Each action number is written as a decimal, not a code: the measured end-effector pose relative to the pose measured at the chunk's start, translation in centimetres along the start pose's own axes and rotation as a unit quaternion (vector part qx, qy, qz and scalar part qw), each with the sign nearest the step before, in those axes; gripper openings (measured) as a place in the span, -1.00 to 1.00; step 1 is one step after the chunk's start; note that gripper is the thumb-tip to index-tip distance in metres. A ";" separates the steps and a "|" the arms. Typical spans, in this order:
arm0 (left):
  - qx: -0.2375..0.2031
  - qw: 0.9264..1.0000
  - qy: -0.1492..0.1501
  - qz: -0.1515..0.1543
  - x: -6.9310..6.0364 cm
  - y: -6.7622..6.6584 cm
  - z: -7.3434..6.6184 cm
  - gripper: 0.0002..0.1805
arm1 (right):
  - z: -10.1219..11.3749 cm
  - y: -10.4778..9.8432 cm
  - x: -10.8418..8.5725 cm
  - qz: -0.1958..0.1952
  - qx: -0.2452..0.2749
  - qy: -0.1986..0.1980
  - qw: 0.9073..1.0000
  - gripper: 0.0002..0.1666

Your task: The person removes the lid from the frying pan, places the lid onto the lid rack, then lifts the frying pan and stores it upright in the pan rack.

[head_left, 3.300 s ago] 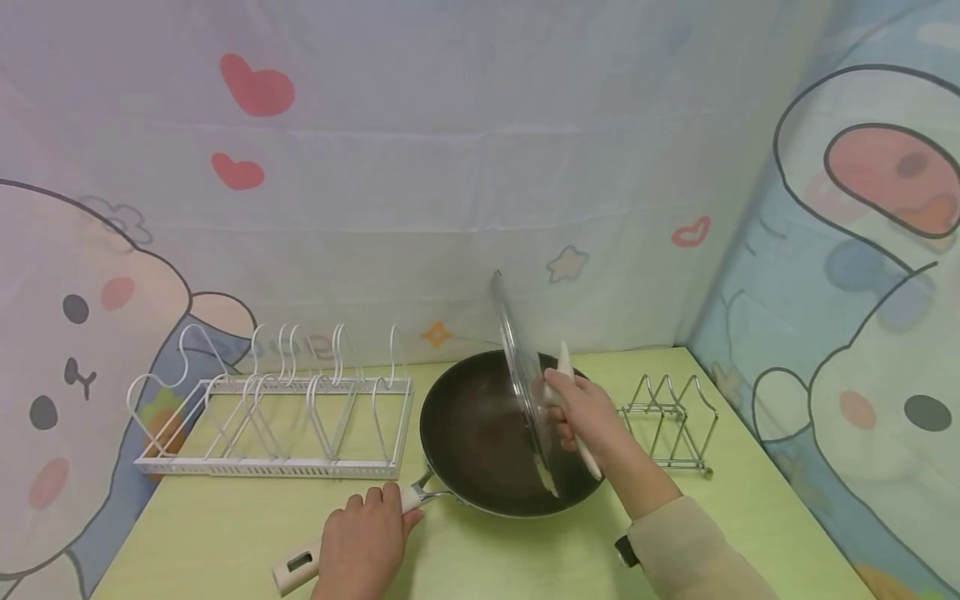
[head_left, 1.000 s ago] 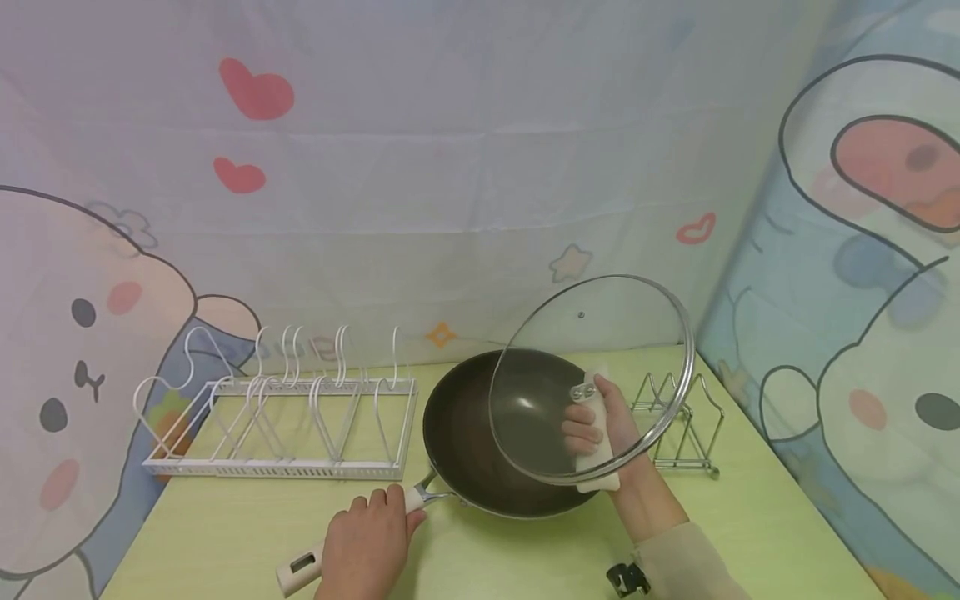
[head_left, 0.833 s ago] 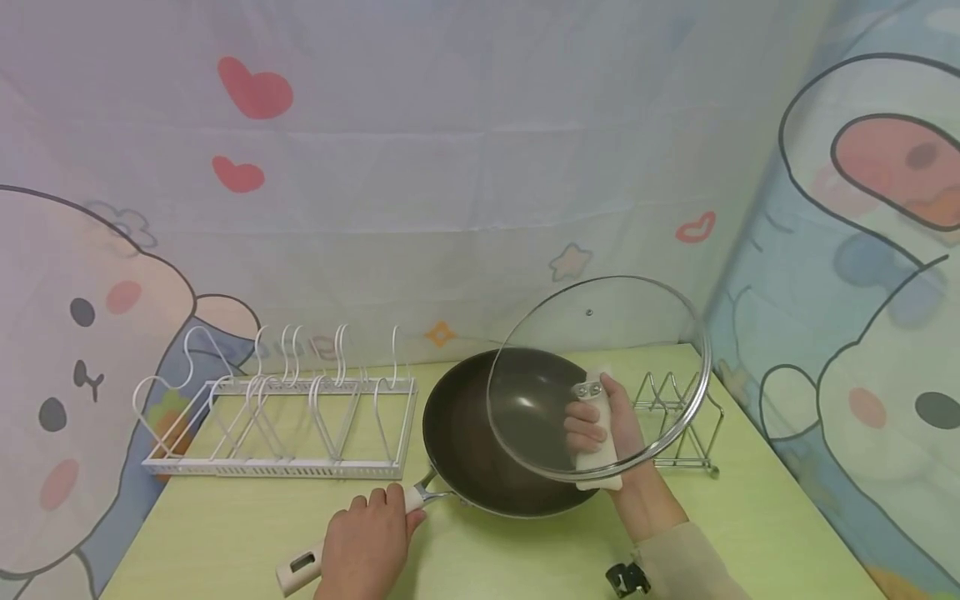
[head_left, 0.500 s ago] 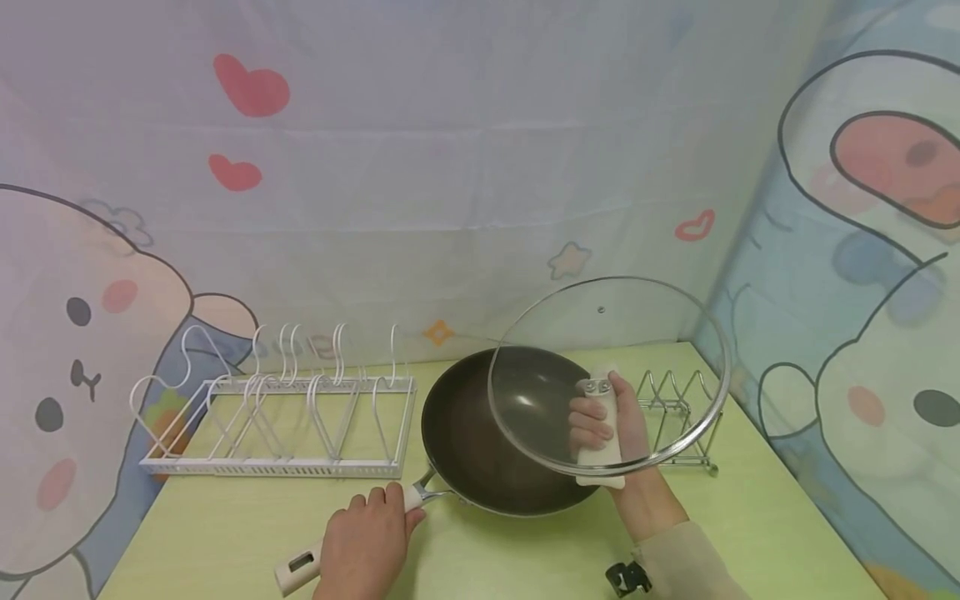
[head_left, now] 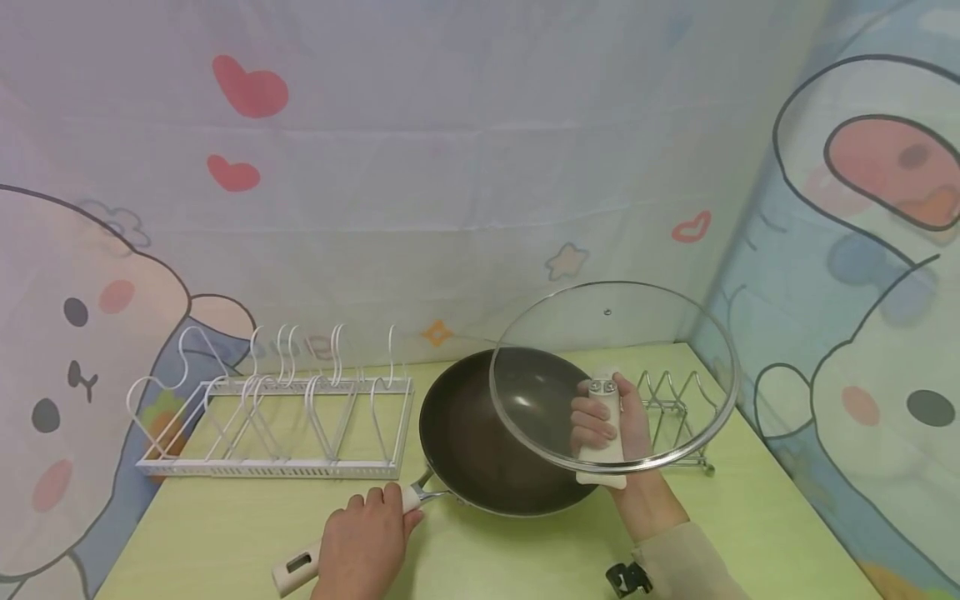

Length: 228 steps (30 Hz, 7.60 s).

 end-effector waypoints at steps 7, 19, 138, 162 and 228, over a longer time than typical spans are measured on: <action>-0.011 1.000 -0.006 0.027 0.3 0.2 -0.1 -0.45 | 0.2 0.4 -0.2 0.009 0.008 -0.001 1.000 -0.23; -0.002 1.000 0.008 -0.027 0.1 -0.7 -0.7 -0.41 | 0.8 0.2 -0.7 -0.027 0.005 -0.004 1.000 -0.24; -0.075 0.949 0.282 0.117 13.1 1.2 -28.5 -0.19 | 18.2 5.1 -11.4 -0.116 -0.152 -0.044 0.981 -0.32; -0.086 0.948 0.277 0.134 13.9 1.6 -29.2 -0.35 | 19.4 3.8 -10.5 -0.160 -0.242 -0.014 0.957 -0.57; -0.091 0.946 0.274 0.145 13.9 1.7 -29.1 -0.32 | 17.5 -0.2 -8.5 -0.362 -0.494 0.068 0.788 -0.57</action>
Point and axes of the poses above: each hand's wrist, its own x-axis towards the middle knuckle, its own y-axis out of the palm, z = x × y, the point moved 6 cm from there along x, towards the middle knuckle, and after that the axes turned 1 degree about -x, right-handed, at the moved point
